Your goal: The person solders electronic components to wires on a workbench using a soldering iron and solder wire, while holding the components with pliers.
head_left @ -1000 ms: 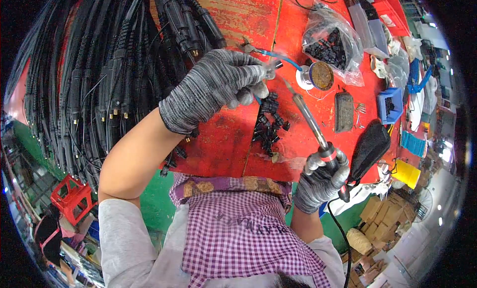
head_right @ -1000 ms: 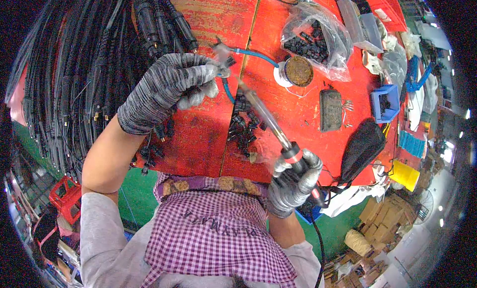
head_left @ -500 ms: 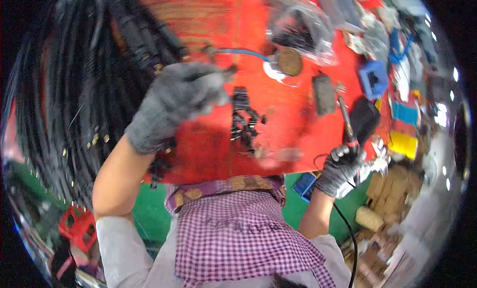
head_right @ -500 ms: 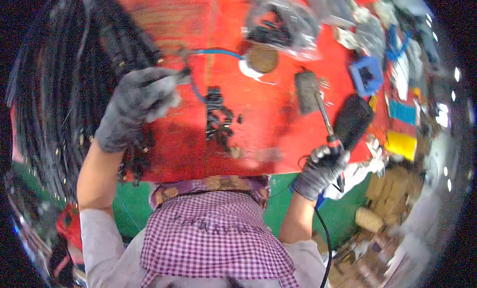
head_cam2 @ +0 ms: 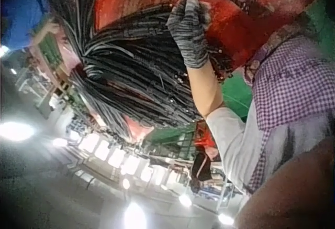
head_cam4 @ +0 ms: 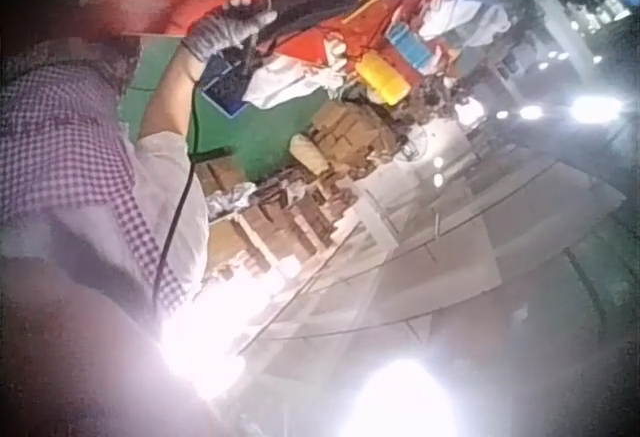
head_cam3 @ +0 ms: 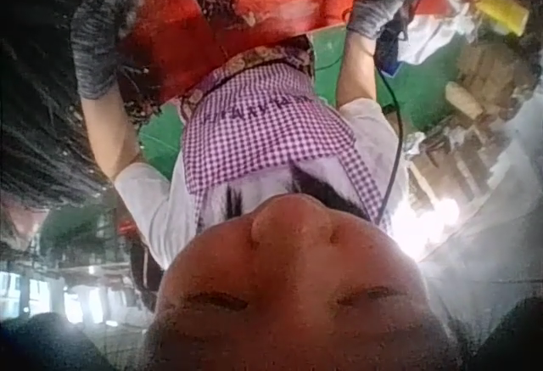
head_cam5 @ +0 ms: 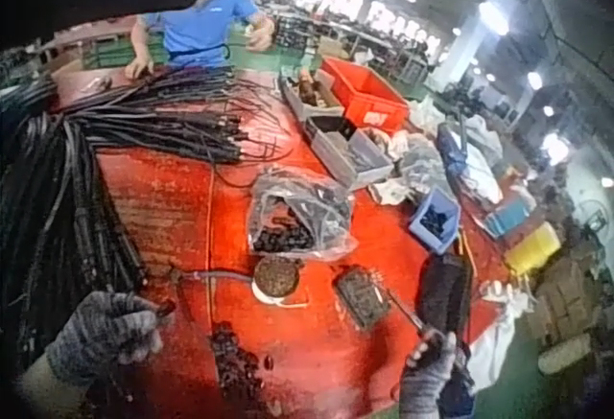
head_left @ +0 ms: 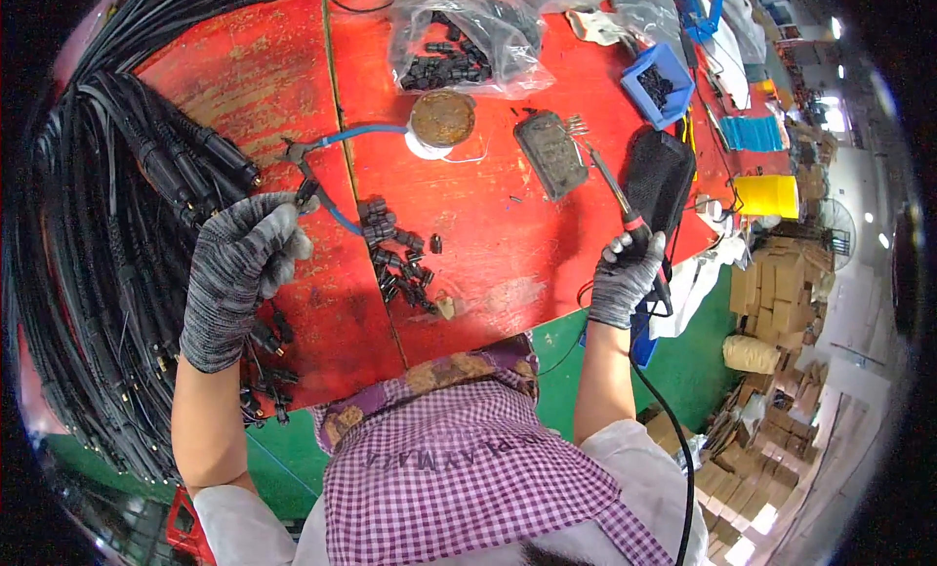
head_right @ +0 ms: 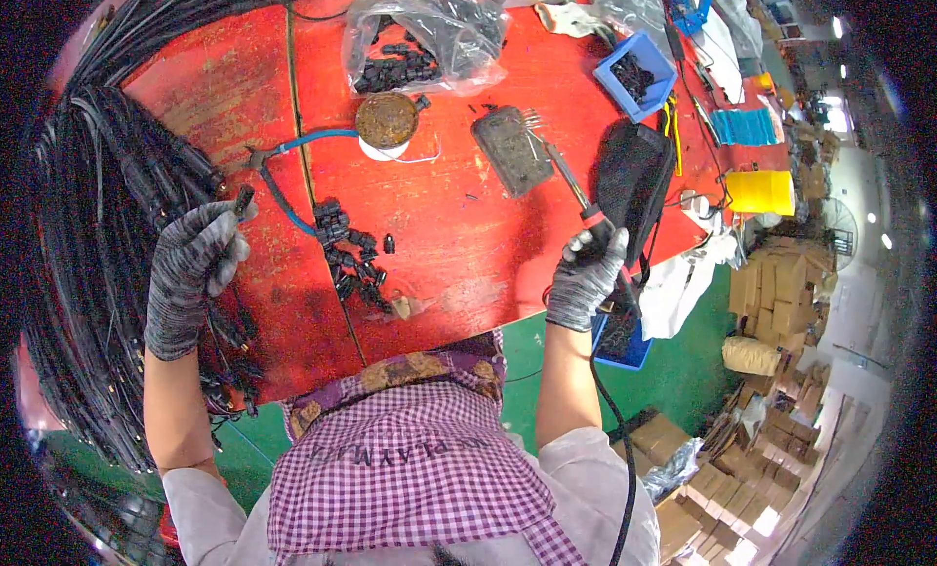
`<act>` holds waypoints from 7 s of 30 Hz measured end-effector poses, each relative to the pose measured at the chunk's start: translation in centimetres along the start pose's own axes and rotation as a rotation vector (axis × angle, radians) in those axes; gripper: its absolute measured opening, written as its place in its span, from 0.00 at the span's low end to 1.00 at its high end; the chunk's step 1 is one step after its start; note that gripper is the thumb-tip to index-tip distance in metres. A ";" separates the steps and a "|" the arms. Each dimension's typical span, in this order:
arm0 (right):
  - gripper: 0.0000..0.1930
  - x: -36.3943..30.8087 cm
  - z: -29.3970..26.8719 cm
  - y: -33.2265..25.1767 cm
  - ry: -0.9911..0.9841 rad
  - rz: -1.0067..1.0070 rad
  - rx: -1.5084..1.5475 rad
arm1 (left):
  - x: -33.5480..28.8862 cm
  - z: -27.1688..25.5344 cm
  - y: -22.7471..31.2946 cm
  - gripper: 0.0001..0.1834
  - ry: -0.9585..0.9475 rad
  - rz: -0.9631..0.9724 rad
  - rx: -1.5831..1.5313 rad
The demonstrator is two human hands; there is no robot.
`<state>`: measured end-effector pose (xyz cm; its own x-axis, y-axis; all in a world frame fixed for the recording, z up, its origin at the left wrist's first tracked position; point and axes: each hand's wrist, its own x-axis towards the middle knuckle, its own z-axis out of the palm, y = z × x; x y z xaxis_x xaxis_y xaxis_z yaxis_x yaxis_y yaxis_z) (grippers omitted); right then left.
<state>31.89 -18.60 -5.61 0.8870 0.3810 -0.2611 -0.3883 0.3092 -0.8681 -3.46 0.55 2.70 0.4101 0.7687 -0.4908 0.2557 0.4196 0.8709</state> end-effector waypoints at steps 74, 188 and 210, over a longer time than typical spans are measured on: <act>0.05 -16.7 18.4 6.6 -1.067 -0.176 -0.770 | -1.7 -2.3 -3.0 0.09 -0.216 0.251 0.176; 0.10 -13.3 17.6 6.8 -1.241 0.033 -0.612 | -1.7 -0.8 -0.8 0.10 -0.204 0.095 0.149; 0.18 -8.7 12.1 6.6 -0.844 0.193 -0.381 | 0.7 1.2 -1.8 0.10 -0.068 0.238 0.350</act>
<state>18.56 -9.29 -3.98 0.2836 0.9468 -0.1524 -0.2693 -0.0739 -0.9602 -2.56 -0.23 0.74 0.5469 0.7861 -0.2881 0.4241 0.0365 0.9049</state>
